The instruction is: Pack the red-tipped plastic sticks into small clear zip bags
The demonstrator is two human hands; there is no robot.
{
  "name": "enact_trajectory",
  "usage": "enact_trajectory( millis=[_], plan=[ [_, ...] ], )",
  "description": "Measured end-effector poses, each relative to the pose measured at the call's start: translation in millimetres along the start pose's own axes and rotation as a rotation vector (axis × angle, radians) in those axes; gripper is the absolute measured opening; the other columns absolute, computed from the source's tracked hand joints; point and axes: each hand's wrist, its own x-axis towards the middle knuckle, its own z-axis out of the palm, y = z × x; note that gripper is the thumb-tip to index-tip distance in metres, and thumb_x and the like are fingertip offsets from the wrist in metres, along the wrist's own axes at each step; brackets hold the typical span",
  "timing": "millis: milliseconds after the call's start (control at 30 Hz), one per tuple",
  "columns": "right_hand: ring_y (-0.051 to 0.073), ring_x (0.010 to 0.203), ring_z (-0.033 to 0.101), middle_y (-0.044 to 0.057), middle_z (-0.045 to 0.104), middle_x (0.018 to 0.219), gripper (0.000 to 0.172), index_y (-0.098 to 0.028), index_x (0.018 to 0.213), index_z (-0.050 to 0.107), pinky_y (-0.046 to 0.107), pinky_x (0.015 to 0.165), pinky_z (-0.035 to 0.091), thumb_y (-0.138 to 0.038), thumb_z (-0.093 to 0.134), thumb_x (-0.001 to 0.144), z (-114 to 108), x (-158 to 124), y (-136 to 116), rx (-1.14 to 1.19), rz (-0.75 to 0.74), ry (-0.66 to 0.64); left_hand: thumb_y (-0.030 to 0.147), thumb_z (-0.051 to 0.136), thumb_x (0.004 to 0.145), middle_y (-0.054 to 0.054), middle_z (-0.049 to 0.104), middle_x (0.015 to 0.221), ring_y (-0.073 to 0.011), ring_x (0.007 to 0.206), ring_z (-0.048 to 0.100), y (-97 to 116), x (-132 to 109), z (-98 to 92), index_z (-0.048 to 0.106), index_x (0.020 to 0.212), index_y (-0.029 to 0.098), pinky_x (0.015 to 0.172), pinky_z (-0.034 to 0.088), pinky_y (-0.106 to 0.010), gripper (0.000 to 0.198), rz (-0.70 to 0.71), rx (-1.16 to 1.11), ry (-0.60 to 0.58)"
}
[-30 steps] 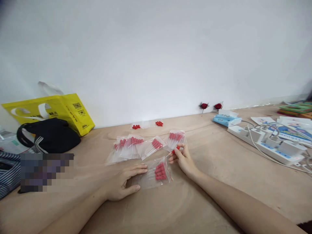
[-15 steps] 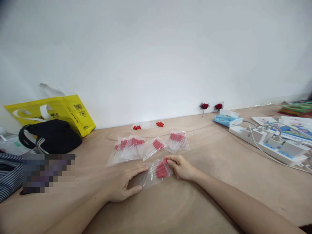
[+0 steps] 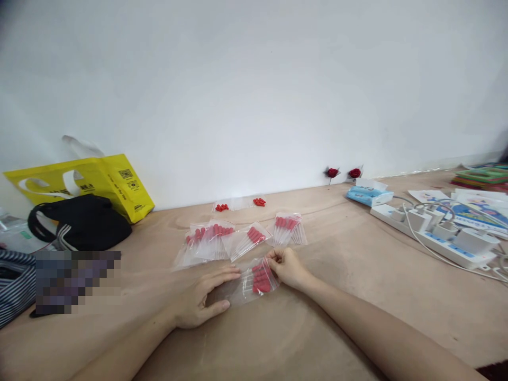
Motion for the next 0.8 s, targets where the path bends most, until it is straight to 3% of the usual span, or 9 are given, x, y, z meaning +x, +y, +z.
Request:
enact_trajectory(
  millis=[267,400,500,567,633,800],
  plan=[
    [0.003,0.03,0.035,-0.005,0.05,0.047,0.028,-0.014,0.077,0.06,0.016,0.029,0.027,-0.039,0.056,0.067,-12,-7,-9,0.029,0.069,-0.171,0.029,0.052,0.076,-0.006,0.041,0.13,-0.0239,0.12,0.036,-6,1,4.5,0.042,0.121,0.025,0.099,0.03,-0.044,0.047,0.042,0.027,0.007],
    [0.007,0.037,0.044,-0.003,0.054,0.053,0.021,-0.015,0.071,0.055,0.018,0.035,0.033,-0.036,0.052,0.071,-14,0,-4,-0.068,-0.007,0.026,0.021,0.052,0.074,-0.005,0.041,0.13,-0.0233,0.12,0.036,-6,1,5.6,0.043,0.121,0.026,0.098,0.031,-0.045,0.048,0.05,0.032,0.029],
    [0.011,0.063,0.056,0.002,0.062,0.071,0.014,-0.016,0.07,0.057,0.021,0.058,0.043,-0.027,0.049,0.073,-18,21,-8,-0.382,-0.126,0.186,0.016,0.053,0.071,-0.004,0.041,0.13,-0.0239,0.12,0.036,-10,2,8.3,0.044,0.12,0.026,0.098,0.031,-0.047,0.051,0.064,0.032,0.04],
    [0.014,0.074,0.057,0.004,0.064,0.08,0.013,-0.016,0.073,0.06,0.023,0.067,0.041,-0.025,0.051,0.072,-19,41,-14,-0.565,-0.098,0.218,0.011,0.051,0.068,-0.004,0.041,0.13,-0.0241,0.121,0.035,-12,2,10.0,0.045,0.119,0.027,0.097,0.031,-0.048,0.054,0.064,0.029,0.046],
    [0.017,0.075,0.058,0.006,0.065,0.079,0.016,-0.016,0.069,0.062,0.025,0.065,0.04,-0.029,0.052,0.071,-19,62,-20,-0.619,-0.04,0.224,0.004,0.047,0.065,-0.003,0.042,0.129,-0.0234,0.121,0.035,-13,2,10.9,0.047,0.117,0.027,0.098,0.032,-0.047,0.057,0.068,0.029,0.05],
    [0.017,0.057,0.058,0.005,0.06,0.052,0.029,-0.016,0.051,0.059,0.024,0.053,0.037,-0.041,0.058,0.065,-5,99,-26,-0.681,0.103,0.186,-0.003,0.037,0.065,-0.002,0.047,0.124,-0.021,0.12,0.037,-13,2,11.0,0.055,0.109,0.026,0.097,0.035,-0.044,0.056,0.097,0.095,0.123]
  ],
)
